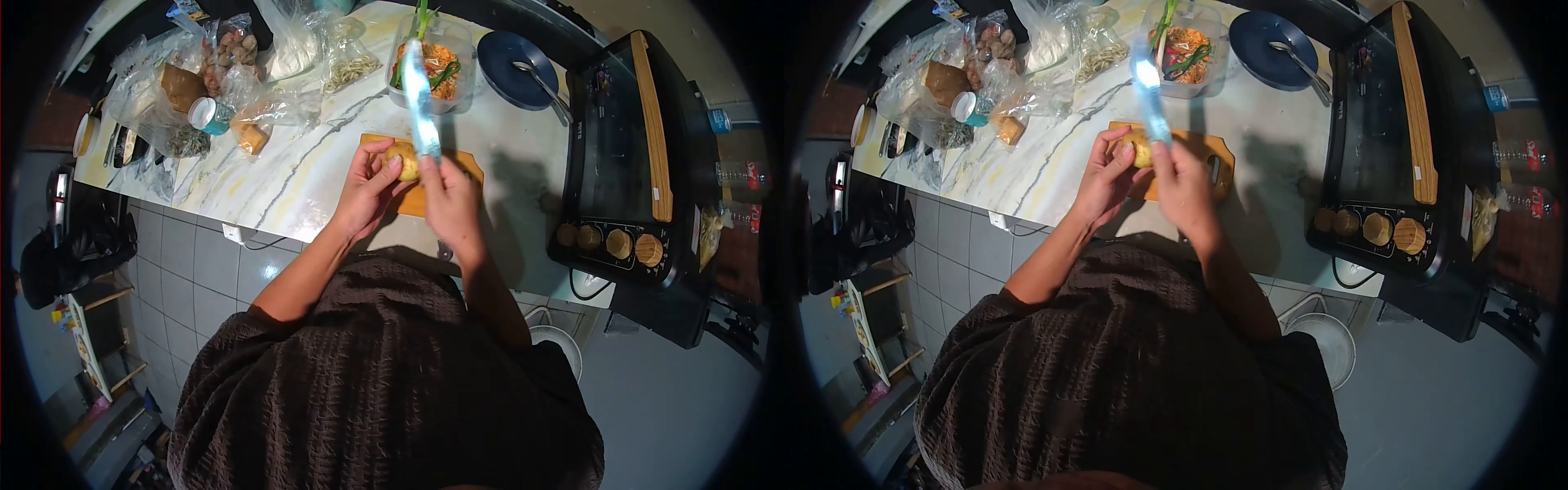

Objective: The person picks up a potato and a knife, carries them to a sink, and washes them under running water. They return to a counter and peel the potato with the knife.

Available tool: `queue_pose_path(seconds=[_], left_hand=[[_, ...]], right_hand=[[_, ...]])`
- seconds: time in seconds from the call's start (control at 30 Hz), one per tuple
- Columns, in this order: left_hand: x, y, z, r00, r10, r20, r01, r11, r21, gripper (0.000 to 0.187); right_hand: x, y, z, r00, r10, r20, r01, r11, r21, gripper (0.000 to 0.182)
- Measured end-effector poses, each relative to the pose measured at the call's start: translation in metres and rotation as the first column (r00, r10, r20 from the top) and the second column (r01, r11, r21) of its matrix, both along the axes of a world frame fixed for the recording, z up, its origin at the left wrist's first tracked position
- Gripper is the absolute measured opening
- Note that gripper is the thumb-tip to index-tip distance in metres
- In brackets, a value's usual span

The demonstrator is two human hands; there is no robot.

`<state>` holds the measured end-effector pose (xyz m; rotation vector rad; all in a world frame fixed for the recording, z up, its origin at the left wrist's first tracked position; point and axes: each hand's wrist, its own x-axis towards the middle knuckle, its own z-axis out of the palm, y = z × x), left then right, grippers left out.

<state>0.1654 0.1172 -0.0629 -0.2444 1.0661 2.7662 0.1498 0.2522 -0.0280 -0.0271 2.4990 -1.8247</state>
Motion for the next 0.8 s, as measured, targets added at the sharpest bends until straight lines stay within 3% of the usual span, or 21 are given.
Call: queue_pose_path(seconds=[0.07, 0.13, 0.2, 0.33, 0.4, 0.47, 0.6, 0.7, 0.8], left_hand=[[-0.003, -0.003, 0.003, 0.999, 0.009, -0.035, -0.012, 0.997, -0.076, 0.032], [-0.002, 0.000, -0.004, 0.999, 0.007, -0.033, -0.011, 0.995, -0.101, 0.033], [0.001, 0.003, -0.005, 0.999, 0.042, -0.002, -0.042, 0.991, -0.129, 0.032], [-0.004, -0.002, -0.005, 0.994, 0.062, -0.094, -0.074, 0.989, -0.126, 0.032], [0.000, 0.001, -0.009, 0.996, 0.084, -0.021, -0.085, 0.991, -0.101, 0.032], [0.000, 0.000, -0.011, 0.997, 0.065, -0.032, -0.070, 0.984, -0.162, 0.032], [0.000, -0.004, -0.005, 0.994, 0.062, -0.085, -0.072, 0.990, -0.121, 0.032], [-0.001, 0.000, -0.008, 0.998, 0.054, -0.019, -0.057, 0.987, -0.149, 0.030], [-0.001, 0.000, 0.000, 0.997, 0.075, -0.025, -0.076, 0.996, -0.053, 0.037]], right_hand=[[0.007, -0.003, 0.008, 0.994, 0.087, -0.058, -0.086, 0.996, 0.032, 0.028], [-0.003, 0.001, 0.003, 0.998, 0.052, -0.043, -0.048, 0.995, 0.092, 0.029], [-0.009, 0.001, -0.002, 0.999, 0.003, 0.053, -0.004, 1.000, 0.017, 0.029], [-0.001, -0.008, -0.006, 0.997, 0.056, 0.045, -0.054, 0.998, -0.041, 0.029], [-0.009, -0.005, -0.015, 0.997, 0.045, 0.057, -0.043, 0.998, -0.041, 0.029], [-0.013, -0.006, -0.017, 0.986, 0.016, 0.166, 0.006, 0.992, -0.130, 0.029], [-0.009, -0.004, -0.015, 0.978, 0.054, 0.204, -0.020, 0.986, -0.165, 0.030], [-0.014, -0.005, -0.016, 0.979, 0.021, 0.203, 0.016, 0.984, -0.180, 0.030], [-0.009, -0.005, -0.012, 0.978, 0.042, 0.205, -0.001, 0.981, -0.195, 0.029]])
